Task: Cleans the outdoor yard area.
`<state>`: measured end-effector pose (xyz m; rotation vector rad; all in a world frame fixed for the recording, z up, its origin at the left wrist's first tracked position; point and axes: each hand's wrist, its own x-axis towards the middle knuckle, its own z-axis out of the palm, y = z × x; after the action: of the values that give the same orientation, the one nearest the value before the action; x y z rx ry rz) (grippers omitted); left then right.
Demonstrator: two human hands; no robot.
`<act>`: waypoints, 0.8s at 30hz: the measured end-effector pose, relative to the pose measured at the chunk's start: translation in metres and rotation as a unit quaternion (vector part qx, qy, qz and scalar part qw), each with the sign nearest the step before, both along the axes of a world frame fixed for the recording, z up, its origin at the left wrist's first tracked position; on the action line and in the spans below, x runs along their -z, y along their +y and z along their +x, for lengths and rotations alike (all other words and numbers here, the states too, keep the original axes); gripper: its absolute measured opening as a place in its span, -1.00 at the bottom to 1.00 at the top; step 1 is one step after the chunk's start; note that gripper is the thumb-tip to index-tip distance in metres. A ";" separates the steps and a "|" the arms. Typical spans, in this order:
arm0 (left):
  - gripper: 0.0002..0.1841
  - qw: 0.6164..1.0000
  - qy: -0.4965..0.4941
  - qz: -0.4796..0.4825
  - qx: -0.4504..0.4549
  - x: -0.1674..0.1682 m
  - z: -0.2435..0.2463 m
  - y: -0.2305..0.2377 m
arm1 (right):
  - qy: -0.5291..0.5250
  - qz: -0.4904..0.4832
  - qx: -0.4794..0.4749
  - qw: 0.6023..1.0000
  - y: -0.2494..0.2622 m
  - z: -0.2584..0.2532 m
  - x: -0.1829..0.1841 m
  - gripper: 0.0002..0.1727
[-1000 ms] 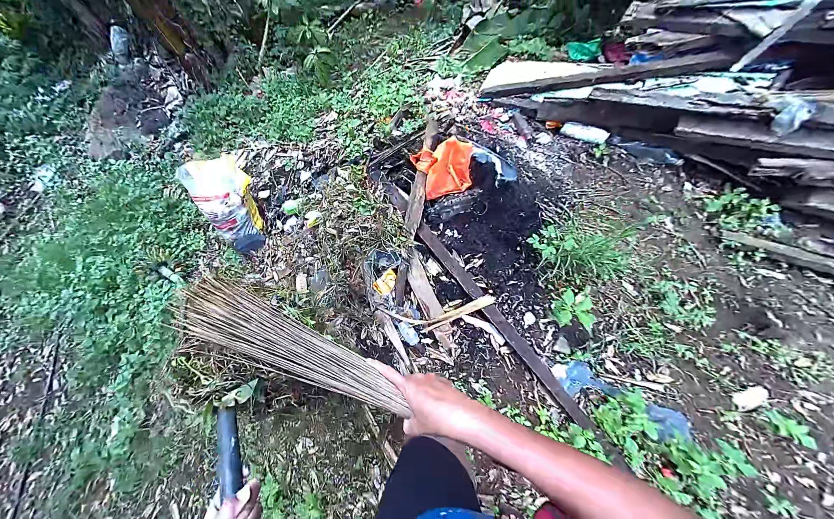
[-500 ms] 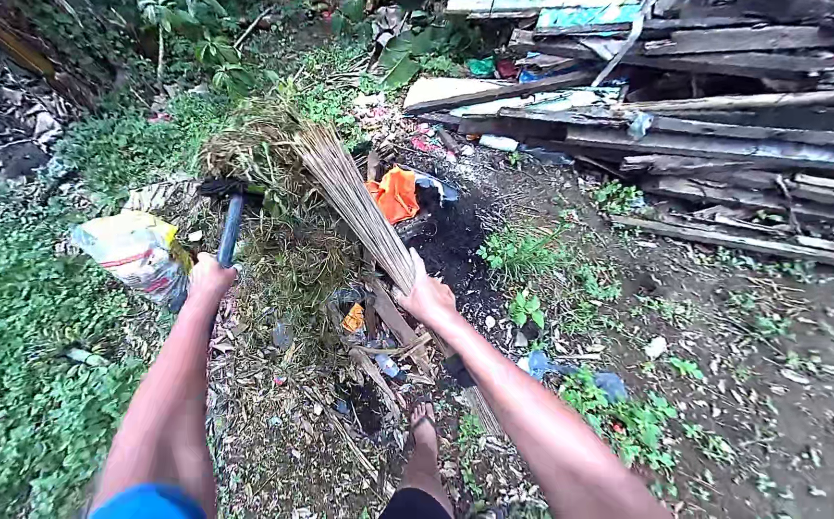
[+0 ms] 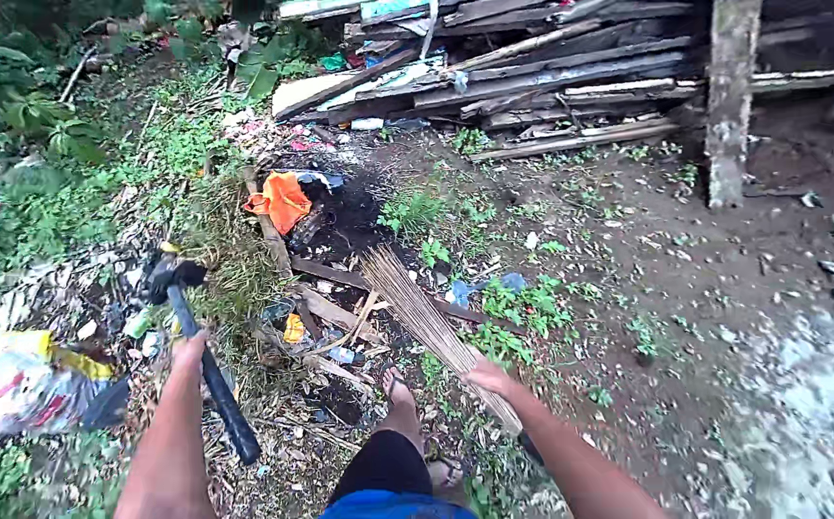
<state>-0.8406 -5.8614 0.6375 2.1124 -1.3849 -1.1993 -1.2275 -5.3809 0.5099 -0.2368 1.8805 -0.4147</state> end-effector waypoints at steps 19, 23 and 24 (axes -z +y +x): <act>-0.72 0.936 0.315 0.154 0.019 0.083 -0.064 0.300 | -0.167 0.224 0.507 0.815 0.478 0.493 -0.040 -0.41; -0.73 0.922 0.309 0.199 0.119 0.096 -0.101 0.341 | -0.110 0.148 0.438 0.880 0.404 0.456 -0.099 -0.57; -0.68 0.911 0.352 0.195 0.094 0.101 -0.112 0.347 | -0.095 0.147 0.447 0.877 0.394 0.445 -0.118 -0.57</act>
<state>-0.9529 -5.5148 0.5361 1.4899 -1.0723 -2.1859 -0.7830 -4.9873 0.6282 0.8884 1.7314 -0.7221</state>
